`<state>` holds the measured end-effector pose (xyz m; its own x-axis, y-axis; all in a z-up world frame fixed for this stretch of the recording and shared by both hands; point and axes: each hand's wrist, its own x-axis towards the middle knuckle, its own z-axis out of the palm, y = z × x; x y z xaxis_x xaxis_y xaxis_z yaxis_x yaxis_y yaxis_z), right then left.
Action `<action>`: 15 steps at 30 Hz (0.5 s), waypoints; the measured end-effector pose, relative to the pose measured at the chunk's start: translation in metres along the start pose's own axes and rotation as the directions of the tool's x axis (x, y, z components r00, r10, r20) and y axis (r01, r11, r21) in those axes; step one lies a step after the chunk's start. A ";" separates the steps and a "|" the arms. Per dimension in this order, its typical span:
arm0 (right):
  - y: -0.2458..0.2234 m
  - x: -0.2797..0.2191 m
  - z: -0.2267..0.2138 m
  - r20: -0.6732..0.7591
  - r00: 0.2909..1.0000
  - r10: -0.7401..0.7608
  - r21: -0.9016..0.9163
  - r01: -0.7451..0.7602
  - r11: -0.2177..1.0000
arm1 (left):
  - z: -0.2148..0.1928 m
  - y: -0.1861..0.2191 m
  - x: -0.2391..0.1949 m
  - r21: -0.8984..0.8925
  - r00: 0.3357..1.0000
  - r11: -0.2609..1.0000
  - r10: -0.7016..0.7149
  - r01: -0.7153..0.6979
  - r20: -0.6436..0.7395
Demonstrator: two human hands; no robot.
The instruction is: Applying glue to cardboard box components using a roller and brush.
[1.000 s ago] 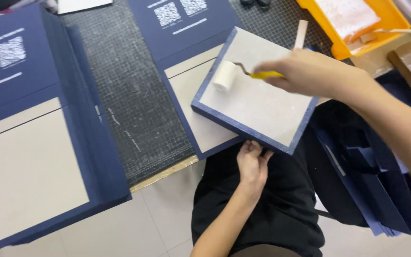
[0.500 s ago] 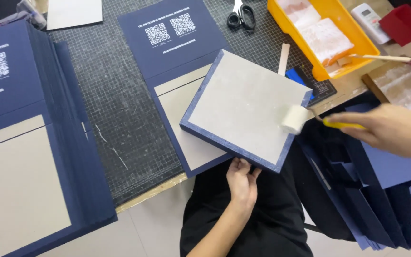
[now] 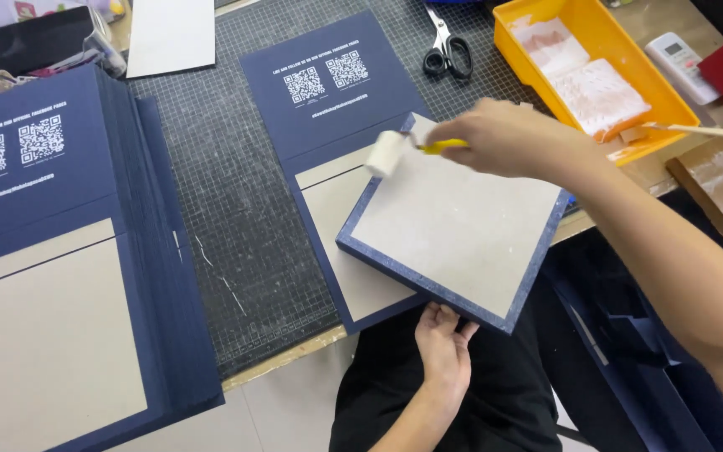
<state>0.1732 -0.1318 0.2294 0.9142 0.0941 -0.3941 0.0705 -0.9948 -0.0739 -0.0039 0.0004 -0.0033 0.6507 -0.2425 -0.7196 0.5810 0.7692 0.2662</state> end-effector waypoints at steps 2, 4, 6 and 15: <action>0.019 -0.010 0.010 -0.069 0.996 -0.064 -0.007 0.064 0.998 | 0.000 -0.001 -0.001 0.000 1.000 1.000 -0.004 0.004 -0.025; 0.032 -0.031 0.019 0.037 0.996 0.085 -0.055 -0.083 0.995 | 0.001 0.002 -0.005 0.070 1.000 0.997 0.012 -0.013 0.003; 0.064 -0.058 0.036 0.074 0.986 0.151 -0.150 -0.139 0.979 | -0.002 0.000 -0.002 0.080 1.000 0.997 0.022 -0.022 0.004; 0.173 -0.131 0.094 0.232 0.855 0.465 -0.509 -0.301 0.807 | -0.004 0.001 0.000 0.132 1.000 0.991 0.019 -0.018 -0.008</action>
<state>0.0285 -0.3123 0.1823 0.7215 -0.3727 -0.5836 -0.0148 -0.8509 0.5251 -0.0052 0.0037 -0.0051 0.6579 -0.2232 -0.7193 0.6288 0.6885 0.3614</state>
